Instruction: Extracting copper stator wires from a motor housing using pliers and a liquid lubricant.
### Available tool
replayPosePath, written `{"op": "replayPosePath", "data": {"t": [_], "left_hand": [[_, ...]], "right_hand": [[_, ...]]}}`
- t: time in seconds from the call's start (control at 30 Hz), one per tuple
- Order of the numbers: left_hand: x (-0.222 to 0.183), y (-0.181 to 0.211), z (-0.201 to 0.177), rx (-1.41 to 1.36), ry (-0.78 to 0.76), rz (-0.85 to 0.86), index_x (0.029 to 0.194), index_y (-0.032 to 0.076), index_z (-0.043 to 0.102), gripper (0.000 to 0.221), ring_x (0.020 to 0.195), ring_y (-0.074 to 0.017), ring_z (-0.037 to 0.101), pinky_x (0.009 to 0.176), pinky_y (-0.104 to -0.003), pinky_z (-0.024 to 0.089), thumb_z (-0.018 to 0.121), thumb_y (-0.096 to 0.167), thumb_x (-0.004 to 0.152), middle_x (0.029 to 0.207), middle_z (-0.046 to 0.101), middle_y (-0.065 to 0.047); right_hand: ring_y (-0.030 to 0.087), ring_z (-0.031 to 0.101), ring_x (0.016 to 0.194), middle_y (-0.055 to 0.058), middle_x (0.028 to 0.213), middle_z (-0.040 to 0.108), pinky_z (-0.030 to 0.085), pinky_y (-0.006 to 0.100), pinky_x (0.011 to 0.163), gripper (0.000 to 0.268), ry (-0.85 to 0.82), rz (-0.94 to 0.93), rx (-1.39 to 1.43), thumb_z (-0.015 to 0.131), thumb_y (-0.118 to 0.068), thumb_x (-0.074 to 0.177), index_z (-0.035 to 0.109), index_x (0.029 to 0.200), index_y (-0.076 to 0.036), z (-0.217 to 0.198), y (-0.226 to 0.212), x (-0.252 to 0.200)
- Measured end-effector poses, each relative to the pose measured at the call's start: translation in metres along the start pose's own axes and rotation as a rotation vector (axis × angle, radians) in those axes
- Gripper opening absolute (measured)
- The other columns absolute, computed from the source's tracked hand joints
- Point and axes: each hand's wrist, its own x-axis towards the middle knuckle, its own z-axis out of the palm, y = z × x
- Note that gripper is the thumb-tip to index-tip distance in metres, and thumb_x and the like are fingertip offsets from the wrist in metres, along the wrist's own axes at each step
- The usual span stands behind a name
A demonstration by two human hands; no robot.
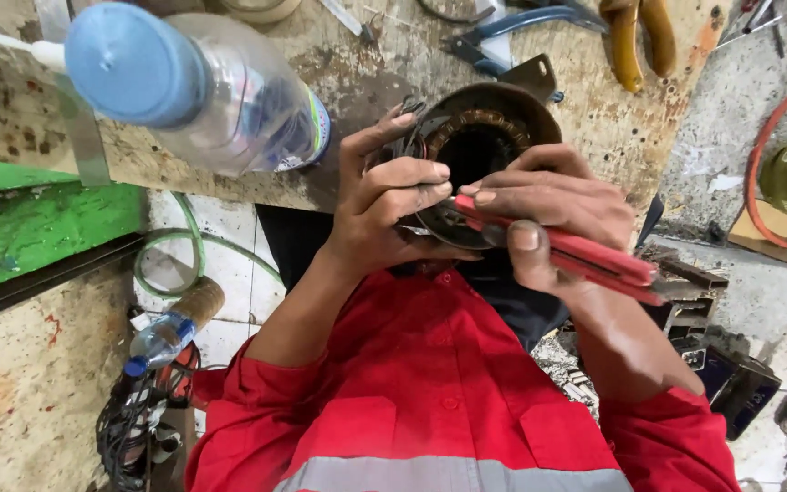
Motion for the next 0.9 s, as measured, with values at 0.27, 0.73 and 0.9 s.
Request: {"op": "replayPosePath", "data": {"t": [0.27,0.73,0.9], "left_hand": [[0.002,0.004,0.001,0.019,0.007,-0.024,0.12,0.011,0.061,0.06,0.134,-0.0378,0.046,0.115,-0.059,0.052,0.089,0.051,0.084,0.125,0.061,-0.005],[-0.009,0.007,0.007,0.127,0.018,-0.057,0.132,0.019,0.06,0.07,0.143,-0.0355,0.045,0.129,-0.064,0.043,0.092,0.061,0.086,0.149,0.045,-0.008],[-0.008,0.006,0.007,0.098,0.044,-0.031,0.129,0.015,0.06,0.066,0.141,-0.0379,0.048,0.123,-0.063,0.05,0.092,0.055,0.087,0.147,0.047,-0.01]], "right_hand": [[0.029,0.071,0.093,0.012,0.089,0.074,0.051,0.046,0.104,0.044,0.22,0.217,0.104,0.05,-0.038,0.109,0.071,0.091,-0.004,0.009,0.006,-0.019],[0.042,0.072,0.097,0.025,0.097,0.072,0.06,0.047,0.099,0.053,0.077,0.249,0.137,0.049,-0.039,0.108,0.07,0.099,0.009,-0.01,-0.003,-0.016],[0.04,0.072,0.096,0.023,0.099,0.073,0.058,0.047,0.099,0.048,0.041,0.189,0.115,0.049,-0.035,0.108,0.07,0.102,0.008,-0.01,-0.001,-0.014]]}}
